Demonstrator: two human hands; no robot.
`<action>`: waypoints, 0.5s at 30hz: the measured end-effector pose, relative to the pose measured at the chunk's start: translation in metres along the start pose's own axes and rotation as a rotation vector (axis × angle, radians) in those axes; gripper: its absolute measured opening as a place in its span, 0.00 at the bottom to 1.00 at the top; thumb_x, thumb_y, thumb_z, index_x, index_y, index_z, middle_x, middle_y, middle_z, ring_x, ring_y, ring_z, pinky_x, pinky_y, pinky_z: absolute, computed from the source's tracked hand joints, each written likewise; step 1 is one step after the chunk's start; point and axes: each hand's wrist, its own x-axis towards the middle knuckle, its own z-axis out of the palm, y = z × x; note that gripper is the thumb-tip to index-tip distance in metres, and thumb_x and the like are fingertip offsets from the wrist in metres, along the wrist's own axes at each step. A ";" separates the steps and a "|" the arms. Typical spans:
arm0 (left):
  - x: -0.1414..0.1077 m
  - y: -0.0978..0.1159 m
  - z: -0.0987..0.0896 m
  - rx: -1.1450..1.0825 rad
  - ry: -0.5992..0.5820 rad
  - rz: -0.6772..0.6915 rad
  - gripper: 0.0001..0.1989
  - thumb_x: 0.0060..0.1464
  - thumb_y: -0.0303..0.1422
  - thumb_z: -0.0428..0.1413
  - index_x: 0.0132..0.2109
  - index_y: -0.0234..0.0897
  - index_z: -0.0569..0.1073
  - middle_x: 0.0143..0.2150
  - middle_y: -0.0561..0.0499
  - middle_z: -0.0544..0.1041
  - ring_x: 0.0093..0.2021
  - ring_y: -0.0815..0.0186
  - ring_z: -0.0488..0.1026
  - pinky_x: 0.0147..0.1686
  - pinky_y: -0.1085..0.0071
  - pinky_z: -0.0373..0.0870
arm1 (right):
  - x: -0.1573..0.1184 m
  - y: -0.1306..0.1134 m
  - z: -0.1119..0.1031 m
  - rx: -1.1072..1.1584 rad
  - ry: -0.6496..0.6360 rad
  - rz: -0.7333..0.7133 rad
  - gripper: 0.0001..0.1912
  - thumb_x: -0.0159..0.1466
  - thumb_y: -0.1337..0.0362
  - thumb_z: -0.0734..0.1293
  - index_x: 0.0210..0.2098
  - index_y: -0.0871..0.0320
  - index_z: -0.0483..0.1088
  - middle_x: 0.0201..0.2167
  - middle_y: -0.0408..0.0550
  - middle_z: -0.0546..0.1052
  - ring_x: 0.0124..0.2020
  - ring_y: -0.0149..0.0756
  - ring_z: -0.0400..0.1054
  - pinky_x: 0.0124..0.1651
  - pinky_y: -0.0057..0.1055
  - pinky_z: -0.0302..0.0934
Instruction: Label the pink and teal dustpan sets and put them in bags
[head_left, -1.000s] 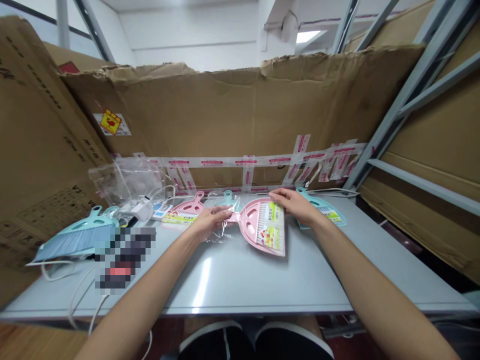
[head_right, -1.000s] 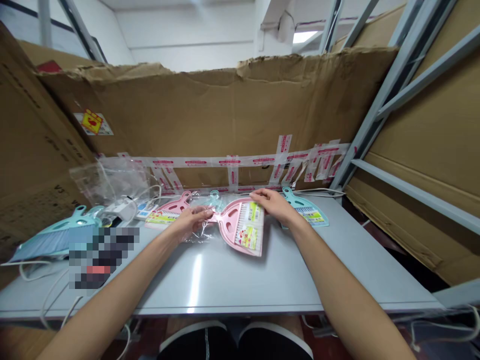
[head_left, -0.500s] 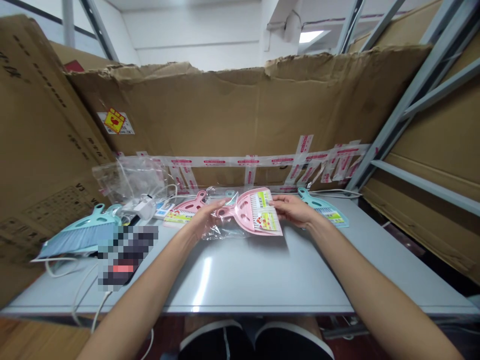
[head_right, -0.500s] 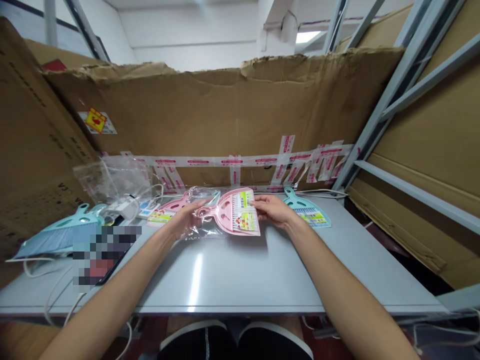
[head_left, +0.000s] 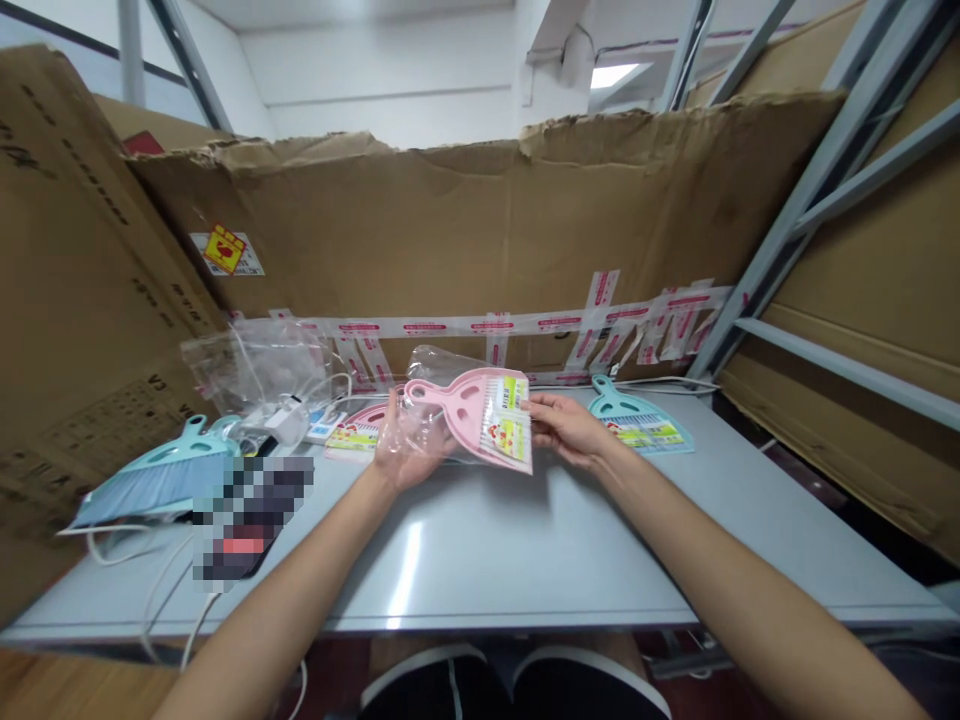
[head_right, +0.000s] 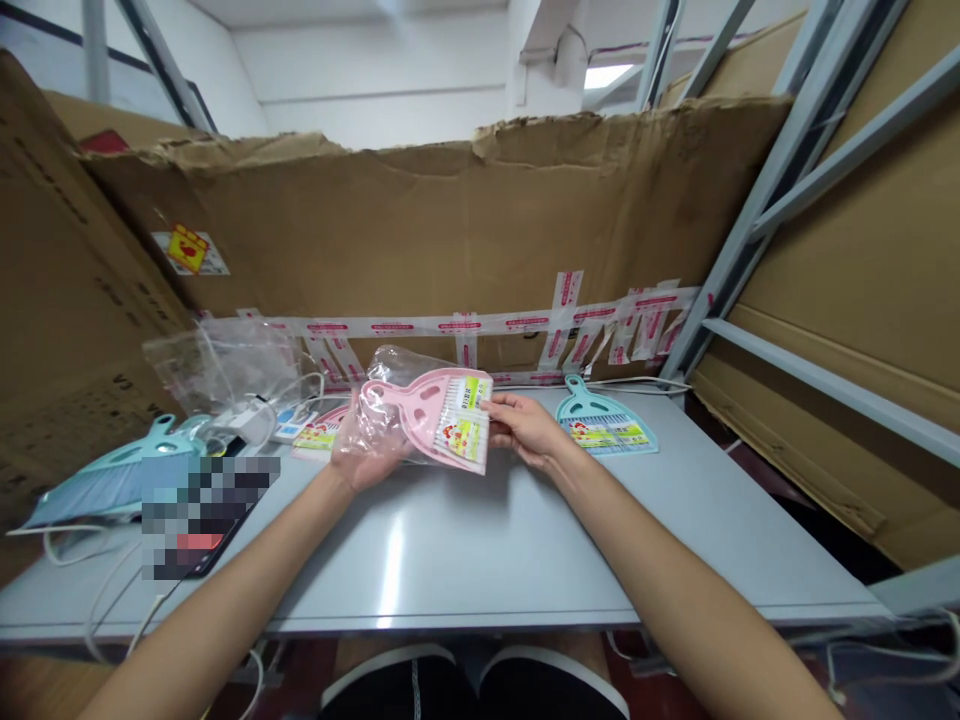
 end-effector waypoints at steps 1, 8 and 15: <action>0.000 -0.004 0.004 -0.038 -0.047 0.003 0.38 0.69 0.61 0.54 0.70 0.38 0.73 0.68 0.34 0.80 0.71 0.38 0.74 0.59 0.42 0.79 | -0.001 0.002 0.004 0.015 0.001 -0.015 0.13 0.65 0.62 0.83 0.45 0.58 0.80 0.41 0.53 0.89 0.36 0.39 0.86 0.35 0.31 0.82; 0.000 -0.032 0.022 -0.178 -0.203 -0.132 0.39 0.65 0.61 0.57 0.69 0.36 0.75 0.68 0.33 0.80 0.74 0.38 0.71 0.66 0.40 0.74 | -0.004 0.021 0.028 0.087 0.014 -0.024 0.16 0.64 0.62 0.84 0.43 0.56 0.76 0.38 0.51 0.89 0.35 0.41 0.86 0.35 0.34 0.84; 0.002 -0.033 0.019 -0.178 -0.142 -0.089 0.41 0.67 0.65 0.52 0.69 0.36 0.76 0.69 0.33 0.79 0.71 0.39 0.74 0.63 0.44 0.78 | -0.003 0.025 0.034 0.203 0.101 -0.071 0.19 0.63 0.63 0.85 0.43 0.55 0.73 0.38 0.50 0.89 0.36 0.40 0.86 0.40 0.34 0.84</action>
